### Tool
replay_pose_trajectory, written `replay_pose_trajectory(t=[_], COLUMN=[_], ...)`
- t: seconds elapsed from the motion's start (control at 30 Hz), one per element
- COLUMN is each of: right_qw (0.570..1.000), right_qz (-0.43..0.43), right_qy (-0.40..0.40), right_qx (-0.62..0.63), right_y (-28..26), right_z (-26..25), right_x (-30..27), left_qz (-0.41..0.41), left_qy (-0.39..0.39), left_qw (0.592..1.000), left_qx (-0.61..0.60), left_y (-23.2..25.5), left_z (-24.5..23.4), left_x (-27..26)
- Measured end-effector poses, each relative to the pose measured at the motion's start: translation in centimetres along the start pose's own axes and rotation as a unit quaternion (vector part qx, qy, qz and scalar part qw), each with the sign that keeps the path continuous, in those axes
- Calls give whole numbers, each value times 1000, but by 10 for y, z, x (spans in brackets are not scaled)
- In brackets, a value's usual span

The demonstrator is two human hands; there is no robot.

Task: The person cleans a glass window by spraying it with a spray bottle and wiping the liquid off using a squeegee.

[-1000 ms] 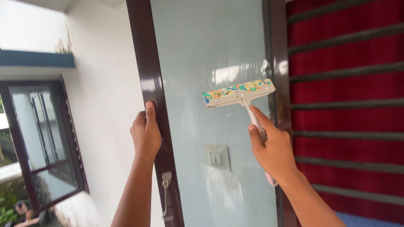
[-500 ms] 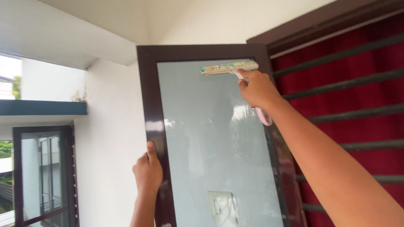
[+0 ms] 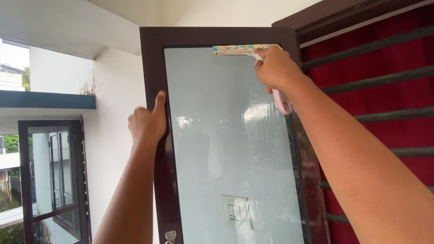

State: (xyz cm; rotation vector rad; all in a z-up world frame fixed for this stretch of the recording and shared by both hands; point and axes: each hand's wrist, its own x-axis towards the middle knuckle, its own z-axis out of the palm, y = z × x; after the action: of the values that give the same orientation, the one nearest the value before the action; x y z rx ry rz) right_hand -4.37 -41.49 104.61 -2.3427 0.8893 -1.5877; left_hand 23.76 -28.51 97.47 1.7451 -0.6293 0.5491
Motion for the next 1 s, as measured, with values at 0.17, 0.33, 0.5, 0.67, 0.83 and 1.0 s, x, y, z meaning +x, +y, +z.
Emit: replay_pose_trajectory(t=[0.17,0.33,0.5,0.67,0.83,1.0], right_qw=[1000,1000,1000,998,997,983], right_qz=[-1,19,20,8,8,88], right_qy=[15,5,-3,-27,-52,-137], right_qx=[7,6,-19,-48,-48,-81], right_y=[1,-3,-5,1,9,19], right_z=[6,0,-2,-4,1,9], right_x=[-8,-4,-2,-12,-46,-104], left_qz=[10,-4,-8,-2,12,31], left_qy=[77,70,65,58,51,68], left_qw=[997,997,998,998,998,996], left_qx=[-14,-28,-27,-32,-43,-44], left_y=[12,18,20,20,18,12], left_z=[10,6,2,1,1,4], left_x=[-14,-20,-24,-24,-25,-24])
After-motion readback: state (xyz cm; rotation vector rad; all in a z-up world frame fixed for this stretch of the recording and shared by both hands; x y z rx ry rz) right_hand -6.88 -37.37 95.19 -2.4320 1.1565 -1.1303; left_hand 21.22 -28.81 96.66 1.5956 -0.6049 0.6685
